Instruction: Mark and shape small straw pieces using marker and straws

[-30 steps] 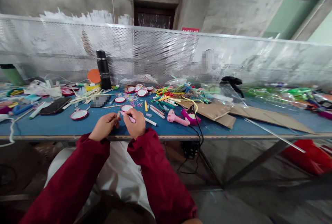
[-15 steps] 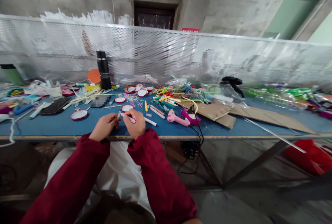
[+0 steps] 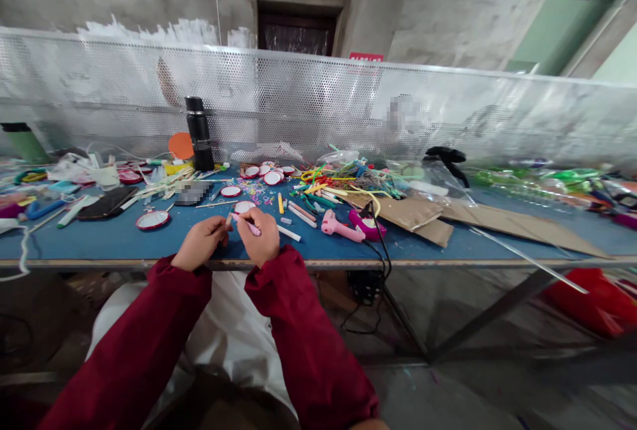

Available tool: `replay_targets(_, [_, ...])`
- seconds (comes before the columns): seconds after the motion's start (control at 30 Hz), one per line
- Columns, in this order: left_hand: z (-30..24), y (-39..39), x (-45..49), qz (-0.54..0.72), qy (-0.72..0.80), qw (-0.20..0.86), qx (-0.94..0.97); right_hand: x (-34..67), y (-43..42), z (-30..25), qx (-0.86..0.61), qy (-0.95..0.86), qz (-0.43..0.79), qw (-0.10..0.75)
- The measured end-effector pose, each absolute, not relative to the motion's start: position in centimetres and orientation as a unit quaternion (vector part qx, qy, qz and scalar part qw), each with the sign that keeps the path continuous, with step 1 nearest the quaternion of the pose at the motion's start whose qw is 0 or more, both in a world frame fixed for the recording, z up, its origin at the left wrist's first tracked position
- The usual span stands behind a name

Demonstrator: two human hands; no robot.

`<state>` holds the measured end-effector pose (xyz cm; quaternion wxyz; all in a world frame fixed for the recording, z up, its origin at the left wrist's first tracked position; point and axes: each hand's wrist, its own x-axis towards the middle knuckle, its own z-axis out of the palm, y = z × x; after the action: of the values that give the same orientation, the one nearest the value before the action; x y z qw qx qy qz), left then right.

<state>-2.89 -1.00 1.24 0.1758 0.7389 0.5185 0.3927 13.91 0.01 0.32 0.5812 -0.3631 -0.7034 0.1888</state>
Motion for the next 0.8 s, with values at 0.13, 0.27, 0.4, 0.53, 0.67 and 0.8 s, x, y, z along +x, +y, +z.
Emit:
replay_targets(0.13, [1.23, -0.98, -2.89, 0.392, 0.519, 0.175, 0.739, 13.91, 0.02, 0.38, -0.36, -0.708, 0.196, 0.575])
replay_targets(0.27, [1.11, -0.97, -2.92, 0.391, 0.519, 0.174, 0.74, 13.94, 0.01, 0.5, -0.358, -0.709, 0.2, 0.574])
replay_targets(0.4, [1.04, -0.9, -2.97, 0.389, 0.519, 0.175, 0.741, 13.96, -0.04, 0.52, -0.355, -0.71, 0.202, 0.574])
replay_targets(0.53, [1.1, -0.86, -3.0, 0.386, 0.519, 0.175, 0.742, 13.92, 0.04, 0.38, -0.359, -0.709, 0.204, 0.572])
replay_targets(0.67, [1.16, -0.88, -2.98, 0.387, 0.52, 0.174, 0.741, 13.87, 0.08, 0.36, -0.353, -0.708, 0.209, 0.575])
replay_targets(0.8, [1.17, -0.93, -2.95, 0.386, 0.521, 0.172, 0.742, 13.87, 0.07, 0.39, -0.347, -0.709, 0.214, 0.575])
